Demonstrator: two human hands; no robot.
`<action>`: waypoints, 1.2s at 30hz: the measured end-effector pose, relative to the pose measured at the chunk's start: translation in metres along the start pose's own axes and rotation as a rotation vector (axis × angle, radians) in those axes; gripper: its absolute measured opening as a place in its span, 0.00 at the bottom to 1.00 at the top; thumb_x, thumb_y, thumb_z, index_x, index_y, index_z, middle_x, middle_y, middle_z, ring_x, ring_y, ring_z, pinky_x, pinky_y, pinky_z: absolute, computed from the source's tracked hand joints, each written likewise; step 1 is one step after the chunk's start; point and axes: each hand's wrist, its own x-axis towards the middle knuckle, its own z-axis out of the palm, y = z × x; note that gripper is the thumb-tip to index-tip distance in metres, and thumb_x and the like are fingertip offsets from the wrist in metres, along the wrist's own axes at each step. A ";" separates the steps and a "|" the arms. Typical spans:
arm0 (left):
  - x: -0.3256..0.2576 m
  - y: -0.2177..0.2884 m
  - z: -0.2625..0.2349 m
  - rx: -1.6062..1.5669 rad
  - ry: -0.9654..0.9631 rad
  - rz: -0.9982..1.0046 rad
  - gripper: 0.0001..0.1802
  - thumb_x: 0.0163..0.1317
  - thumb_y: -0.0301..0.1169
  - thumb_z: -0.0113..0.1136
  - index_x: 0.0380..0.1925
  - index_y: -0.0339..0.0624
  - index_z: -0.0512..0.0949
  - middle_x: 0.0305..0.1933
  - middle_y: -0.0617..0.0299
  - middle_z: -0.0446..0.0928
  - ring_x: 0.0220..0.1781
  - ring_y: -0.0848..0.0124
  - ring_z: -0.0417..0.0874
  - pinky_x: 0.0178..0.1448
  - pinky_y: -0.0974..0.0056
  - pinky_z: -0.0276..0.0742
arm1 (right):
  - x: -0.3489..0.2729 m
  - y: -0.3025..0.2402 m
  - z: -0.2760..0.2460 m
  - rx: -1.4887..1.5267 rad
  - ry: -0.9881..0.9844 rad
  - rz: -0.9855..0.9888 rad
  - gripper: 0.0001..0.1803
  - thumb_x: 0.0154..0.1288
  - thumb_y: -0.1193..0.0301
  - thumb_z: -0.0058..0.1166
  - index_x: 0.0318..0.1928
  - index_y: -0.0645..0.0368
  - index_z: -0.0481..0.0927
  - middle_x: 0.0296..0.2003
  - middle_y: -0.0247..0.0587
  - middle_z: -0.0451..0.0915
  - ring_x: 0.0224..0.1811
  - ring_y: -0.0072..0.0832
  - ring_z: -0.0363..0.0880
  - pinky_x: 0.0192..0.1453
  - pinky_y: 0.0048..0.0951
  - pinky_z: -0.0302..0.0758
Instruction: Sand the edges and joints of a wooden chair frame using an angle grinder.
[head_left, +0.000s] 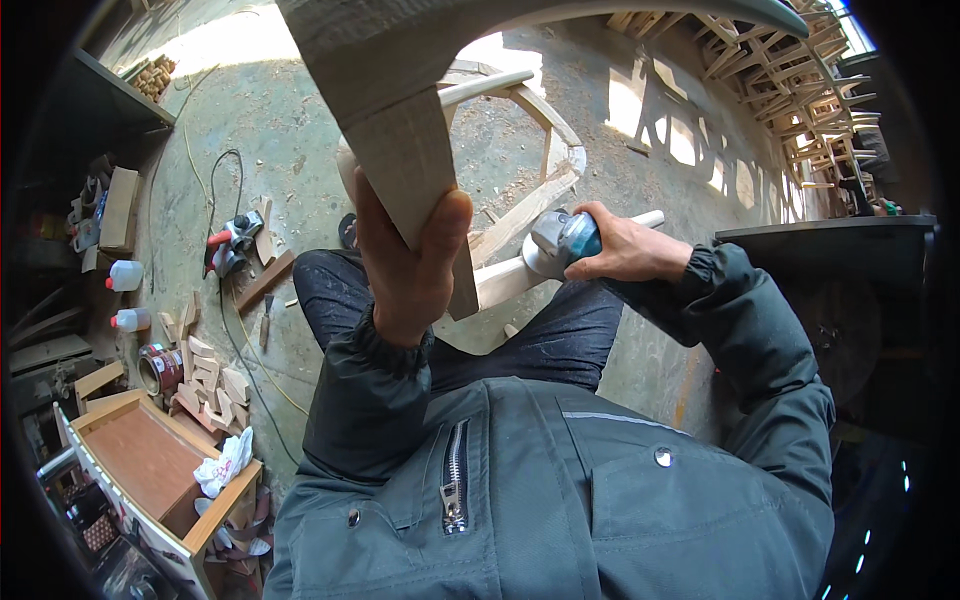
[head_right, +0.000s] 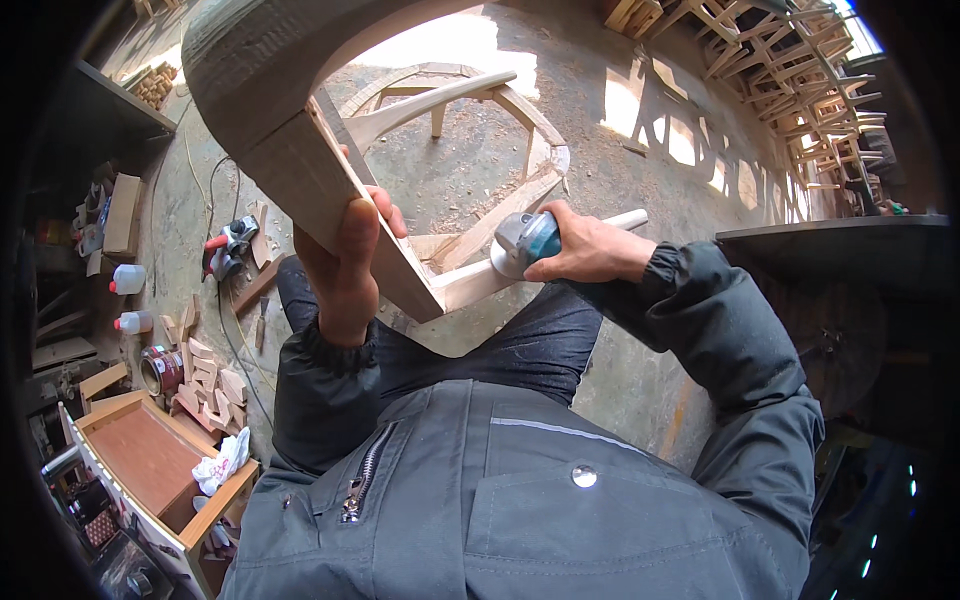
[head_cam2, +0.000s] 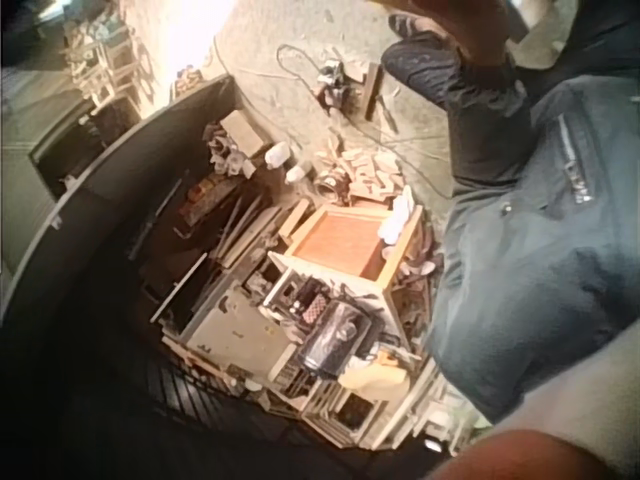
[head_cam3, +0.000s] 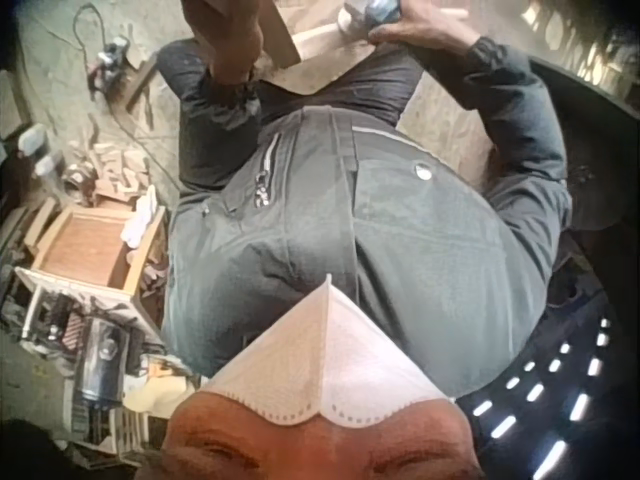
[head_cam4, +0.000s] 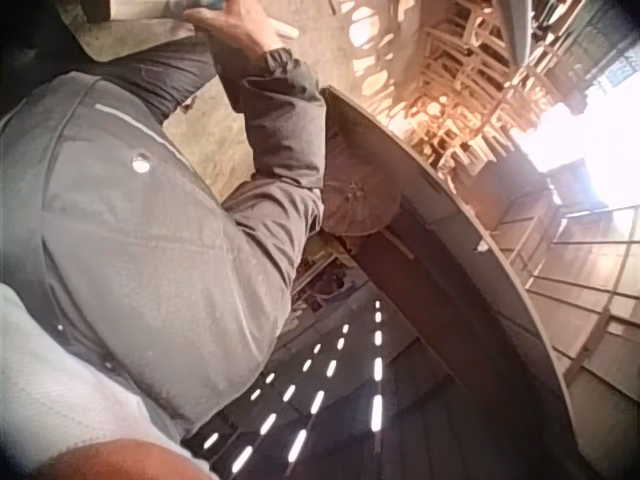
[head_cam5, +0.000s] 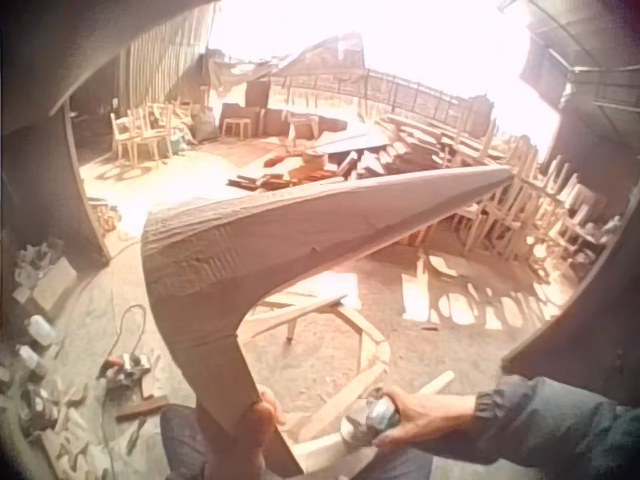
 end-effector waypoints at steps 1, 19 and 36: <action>0.001 0.004 0.001 0.002 -0.002 -0.002 0.41 0.76 0.52 0.61 0.71 0.29 0.63 0.36 0.58 0.77 0.33 0.70 0.82 0.41 0.63 0.77 | -0.002 -0.004 0.005 0.003 -0.002 0.000 0.54 0.60 0.46 0.74 0.75 0.60 0.60 0.61 0.65 0.78 0.66 0.53 0.79 0.73 0.41 0.72; 0.022 0.016 -0.003 -0.120 0.019 -0.142 0.41 0.76 0.58 0.59 0.71 0.35 0.63 0.34 0.58 0.76 0.32 0.68 0.82 0.40 0.61 0.80 | -0.034 -0.005 0.086 0.192 0.295 -0.216 0.52 0.60 0.53 0.74 0.75 0.60 0.56 0.47 0.73 0.83 0.54 0.64 0.85 0.60 0.50 0.80; 0.021 0.014 -0.007 -0.122 0.048 -0.121 0.37 0.76 0.55 0.60 0.68 0.35 0.66 0.33 0.58 0.77 0.31 0.68 0.82 0.39 0.62 0.79 | -0.025 -0.001 0.042 0.162 0.143 -0.192 0.56 0.60 0.45 0.74 0.76 0.62 0.57 0.59 0.71 0.79 0.65 0.58 0.80 0.71 0.41 0.75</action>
